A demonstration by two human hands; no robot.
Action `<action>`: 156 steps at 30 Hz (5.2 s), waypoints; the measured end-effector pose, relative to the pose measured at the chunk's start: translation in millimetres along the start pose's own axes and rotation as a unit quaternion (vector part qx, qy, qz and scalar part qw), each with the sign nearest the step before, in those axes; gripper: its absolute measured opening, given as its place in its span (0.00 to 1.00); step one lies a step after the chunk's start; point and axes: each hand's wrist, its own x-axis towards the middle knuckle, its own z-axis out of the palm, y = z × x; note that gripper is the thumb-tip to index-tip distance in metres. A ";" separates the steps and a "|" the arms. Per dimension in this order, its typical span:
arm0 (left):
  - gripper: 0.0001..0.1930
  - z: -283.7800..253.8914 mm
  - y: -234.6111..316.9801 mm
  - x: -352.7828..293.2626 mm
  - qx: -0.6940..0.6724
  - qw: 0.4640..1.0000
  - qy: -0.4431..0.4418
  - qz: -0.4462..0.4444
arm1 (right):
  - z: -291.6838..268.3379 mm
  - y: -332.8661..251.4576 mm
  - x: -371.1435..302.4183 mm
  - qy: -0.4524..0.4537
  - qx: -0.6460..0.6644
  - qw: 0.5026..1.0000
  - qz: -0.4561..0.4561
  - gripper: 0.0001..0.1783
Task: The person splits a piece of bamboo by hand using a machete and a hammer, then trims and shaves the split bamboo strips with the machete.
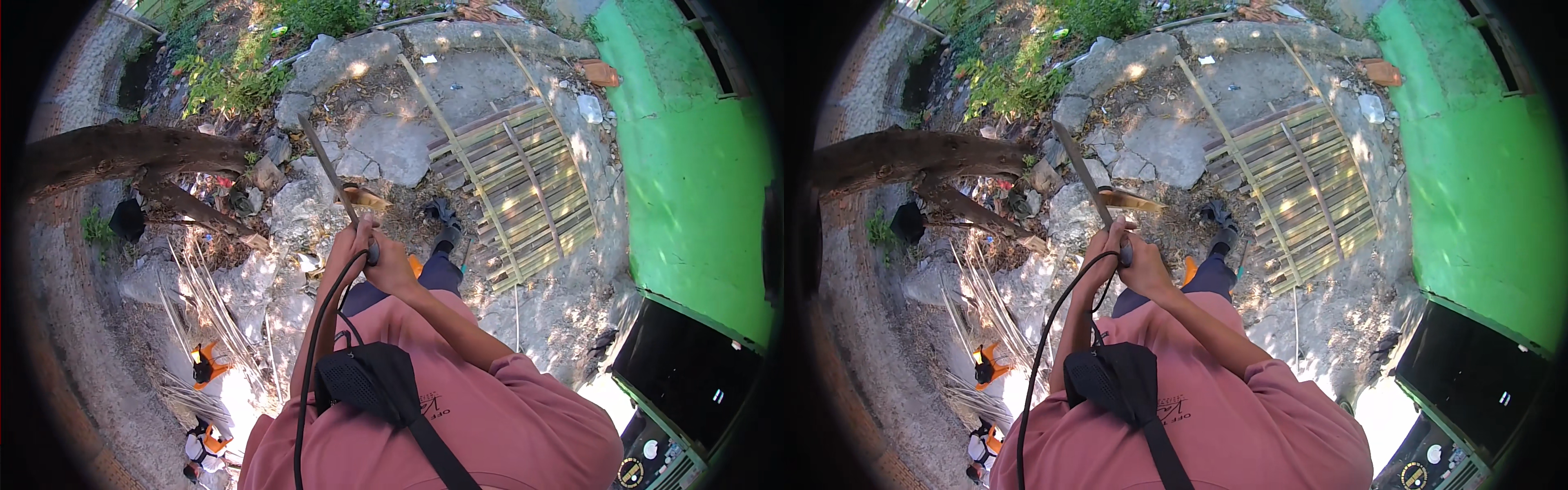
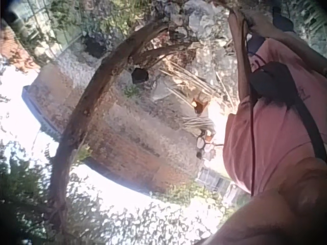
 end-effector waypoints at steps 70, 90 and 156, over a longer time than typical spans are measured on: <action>0.32 -62.0 35.2 46.7 0.250 0.935 0.141 -0.209 | -163.4 983.6 -20.6 0.260 -0.358 0.732 0.519 0.20; 0.27 -73.7 24.4 -17.8 0.106 0.975 0.053 -0.189 | -266.8 535.1 -93.7 0.327 -0.191 0.905 0.194 0.21; 0.19 4.2 -20.6 -62.0 -0.016 0.983 0.149 0.110 | -57.1 0.3 60.6 -0.170 0.304 0.901 0.259 0.19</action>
